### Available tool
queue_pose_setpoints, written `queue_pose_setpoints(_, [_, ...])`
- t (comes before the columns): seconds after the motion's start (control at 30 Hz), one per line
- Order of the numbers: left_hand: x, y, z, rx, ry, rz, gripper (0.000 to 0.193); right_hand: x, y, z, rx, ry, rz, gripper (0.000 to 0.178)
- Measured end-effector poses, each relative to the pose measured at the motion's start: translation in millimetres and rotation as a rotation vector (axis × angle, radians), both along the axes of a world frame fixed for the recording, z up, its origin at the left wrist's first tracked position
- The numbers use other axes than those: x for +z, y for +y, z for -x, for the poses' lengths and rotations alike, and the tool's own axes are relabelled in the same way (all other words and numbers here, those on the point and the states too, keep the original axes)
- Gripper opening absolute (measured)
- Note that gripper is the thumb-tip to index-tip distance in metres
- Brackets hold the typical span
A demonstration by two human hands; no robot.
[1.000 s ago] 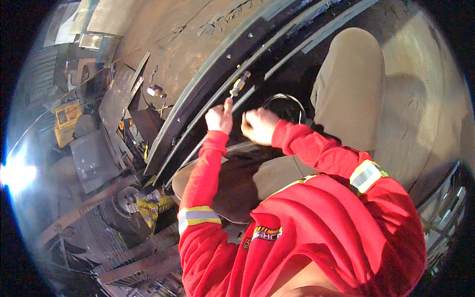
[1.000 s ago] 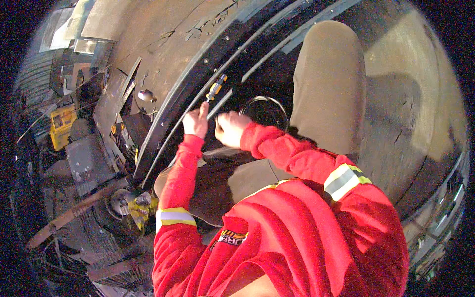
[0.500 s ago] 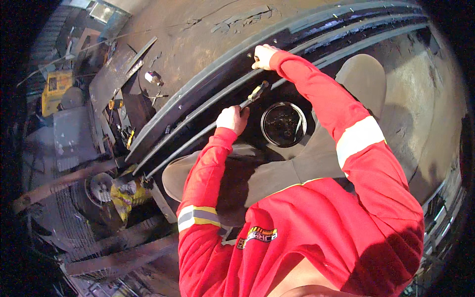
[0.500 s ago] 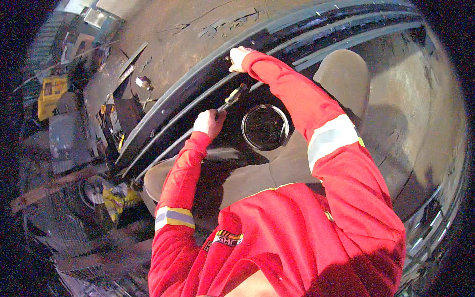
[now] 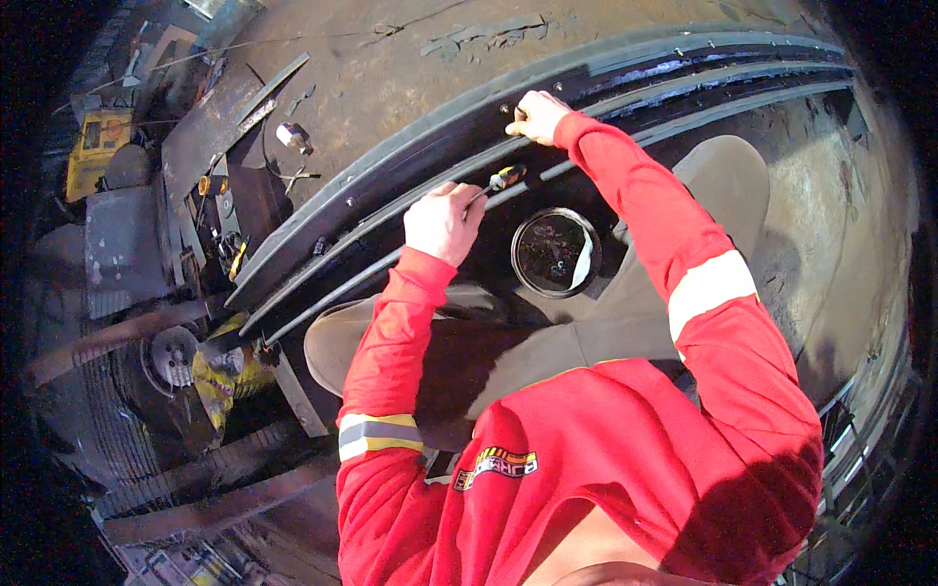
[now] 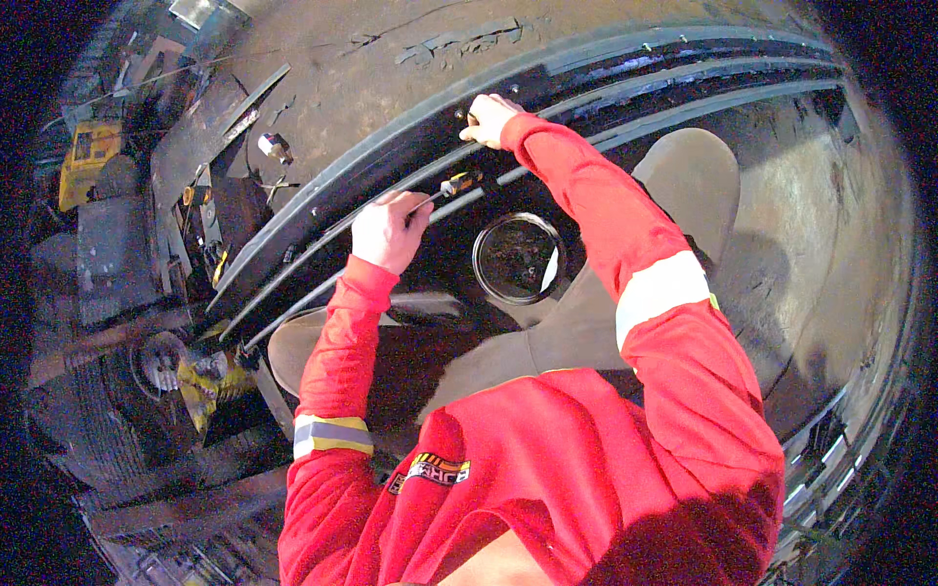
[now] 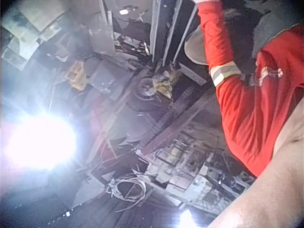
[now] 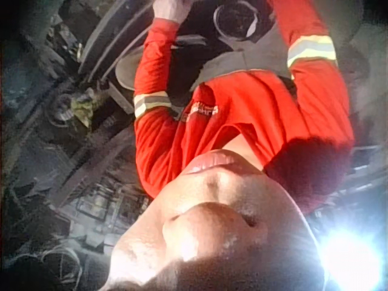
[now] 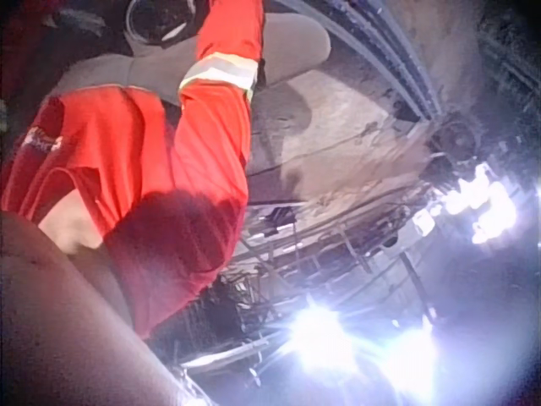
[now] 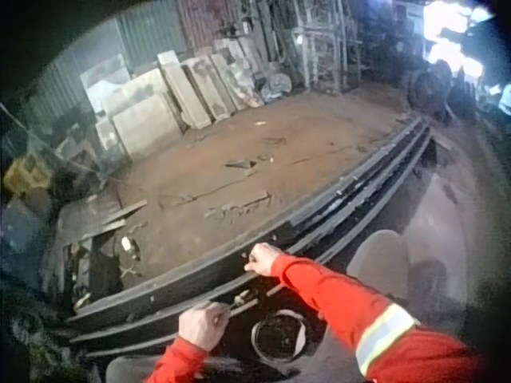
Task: The person uses a screwdriver to tighten screws on a large curved metal frame, securing a rubber seal along its edge. They repeatedly pick up screws from a nearby container and fasten them into the frame, working methodically along the curve.
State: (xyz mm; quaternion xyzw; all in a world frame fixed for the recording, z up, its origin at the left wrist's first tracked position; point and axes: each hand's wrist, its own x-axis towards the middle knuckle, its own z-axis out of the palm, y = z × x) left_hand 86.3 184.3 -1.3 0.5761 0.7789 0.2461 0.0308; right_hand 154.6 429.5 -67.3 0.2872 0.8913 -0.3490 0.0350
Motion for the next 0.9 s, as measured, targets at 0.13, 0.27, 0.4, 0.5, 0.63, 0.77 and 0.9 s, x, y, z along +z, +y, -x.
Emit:
queue_pose_setpoints(0.13, [22, -3, 14, -0.058, -0.304, -0.133, 0.013, -2, -3, 6, -0.012, 0.010, -0.051, 0.028])
queue_pose_setpoints(0.27, [36, -14, 25, 0.024, -0.667, -0.236, 0.008, 0, -7, 2, -0.009, 0.020, -0.048, 0.028])
queue_pose_setpoints(0.4, [47, -2, 23, -0.026, -0.688, -0.327, 0.006, -3, 4, 7, -0.053, -0.033, -0.007, 0.027])
queue_pose_setpoints(0.5, [31, -9, 23, 0.067, -0.760, -0.300, 0.006, 1, -14, 4, -0.023, 0.057, -0.184, 0.028])
queue_pose_setpoints(0.63, [27, -11, 29, 0.057, -0.849, -0.312, 0.007, 2, -6, 7, -0.036, -0.028, -0.066, 0.028])
queue_pose_setpoints(0.77, [27, -10, 29, 0.069, -0.827, -0.333, 0.006, 7, -11, 9, -0.059, -0.041, -0.086, 0.027])
queue_pose_setpoints(0.9, [24, -13, 34, 0.024, -0.761, -0.325, 0.005, 2, -15, 9, -0.042, -0.021, -0.213, 0.029])
